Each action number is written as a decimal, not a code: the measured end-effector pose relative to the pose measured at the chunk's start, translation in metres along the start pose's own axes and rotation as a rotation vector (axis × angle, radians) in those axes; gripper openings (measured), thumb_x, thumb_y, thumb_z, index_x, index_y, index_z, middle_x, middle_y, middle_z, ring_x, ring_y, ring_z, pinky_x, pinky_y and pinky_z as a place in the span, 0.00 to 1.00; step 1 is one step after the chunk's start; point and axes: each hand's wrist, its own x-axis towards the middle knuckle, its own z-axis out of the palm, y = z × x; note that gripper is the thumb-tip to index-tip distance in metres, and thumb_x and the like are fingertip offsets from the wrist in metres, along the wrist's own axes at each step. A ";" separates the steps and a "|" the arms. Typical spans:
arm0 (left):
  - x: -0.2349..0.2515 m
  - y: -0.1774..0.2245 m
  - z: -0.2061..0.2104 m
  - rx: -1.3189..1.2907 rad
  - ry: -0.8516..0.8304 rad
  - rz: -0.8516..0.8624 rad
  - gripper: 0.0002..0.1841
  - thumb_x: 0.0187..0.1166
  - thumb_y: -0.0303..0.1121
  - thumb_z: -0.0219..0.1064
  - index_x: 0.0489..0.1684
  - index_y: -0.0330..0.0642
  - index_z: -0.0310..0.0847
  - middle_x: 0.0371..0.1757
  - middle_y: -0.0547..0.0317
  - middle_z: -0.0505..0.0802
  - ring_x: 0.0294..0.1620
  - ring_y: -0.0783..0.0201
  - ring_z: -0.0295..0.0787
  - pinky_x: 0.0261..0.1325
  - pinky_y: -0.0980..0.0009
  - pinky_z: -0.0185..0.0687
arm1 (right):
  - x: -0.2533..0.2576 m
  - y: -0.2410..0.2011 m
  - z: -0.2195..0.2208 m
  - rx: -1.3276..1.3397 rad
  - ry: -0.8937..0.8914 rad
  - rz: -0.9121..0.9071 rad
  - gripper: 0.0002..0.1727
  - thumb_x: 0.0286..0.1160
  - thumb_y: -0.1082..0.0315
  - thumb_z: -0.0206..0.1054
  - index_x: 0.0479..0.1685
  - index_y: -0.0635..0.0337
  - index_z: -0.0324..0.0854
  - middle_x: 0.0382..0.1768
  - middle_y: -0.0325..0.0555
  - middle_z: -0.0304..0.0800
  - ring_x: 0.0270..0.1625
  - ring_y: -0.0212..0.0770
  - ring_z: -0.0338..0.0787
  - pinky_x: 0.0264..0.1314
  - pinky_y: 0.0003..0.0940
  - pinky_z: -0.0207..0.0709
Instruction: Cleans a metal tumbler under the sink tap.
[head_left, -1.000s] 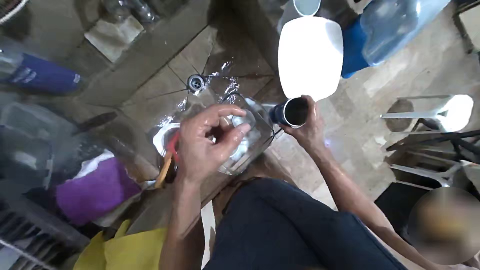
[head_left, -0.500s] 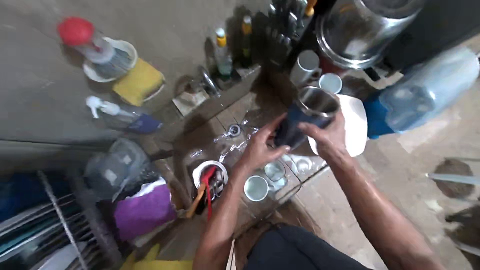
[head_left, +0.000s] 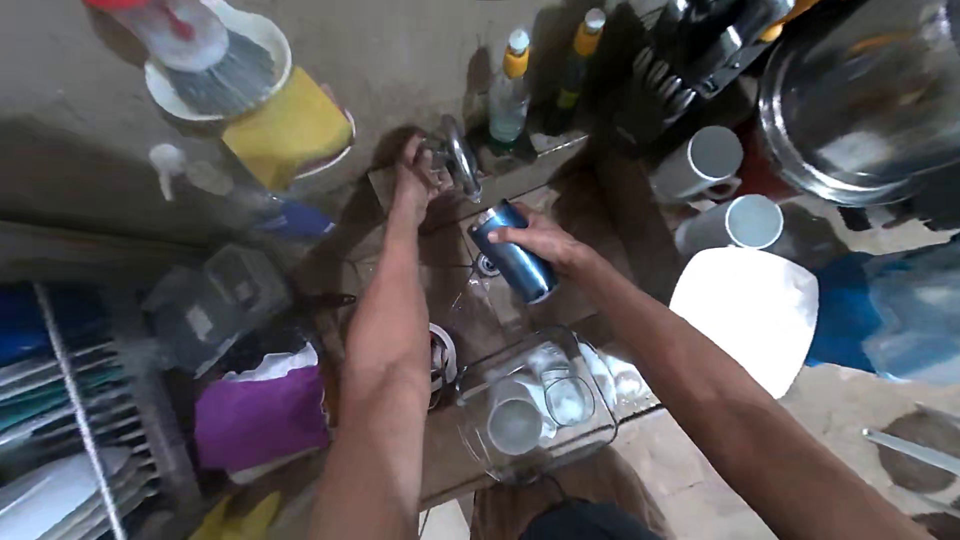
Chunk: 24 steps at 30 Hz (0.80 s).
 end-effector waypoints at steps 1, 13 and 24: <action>0.004 -0.002 -0.003 0.058 0.007 0.005 0.24 0.96 0.41 0.49 0.89 0.55 0.61 0.72 0.47 0.83 0.49 0.58 0.89 0.48 0.63 0.88 | 0.003 0.002 0.001 -0.024 -0.019 0.008 0.45 0.60 0.43 0.82 0.81 0.48 0.72 0.60 0.51 0.91 0.56 0.48 0.93 0.60 0.53 0.88; -0.114 -0.062 0.045 -0.211 -0.102 -0.323 0.35 0.82 0.64 0.61 0.82 0.53 0.71 0.68 0.48 0.88 0.64 0.50 0.87 0.62 0.45 0.86 | 0.027 0.016 0.013 -0.387 0.078 0.101 0.50 0.42 0.31 0.83 0.73 0.45 0.80 0.55 0.51 0.93 0.56 0.52 0.92 0.60 0.65 0.84; -0.101 -0.122 0.060 -0.817 0.261 -0.663 0.35 0.85 0.67 0.48 0.75 0.47 0.72 0.63 0.46 0.87 0.59 0.51 0.87 0.57 0.52 0.87 | -0.001 0.002 0.027 -0.686 0.047 -0.061 0.38 0.62 0.48 0.81 0.76 0.52 0.78 0.58 0.55 0.92 0.60 0.57 0.91 0.64 0.66 0.81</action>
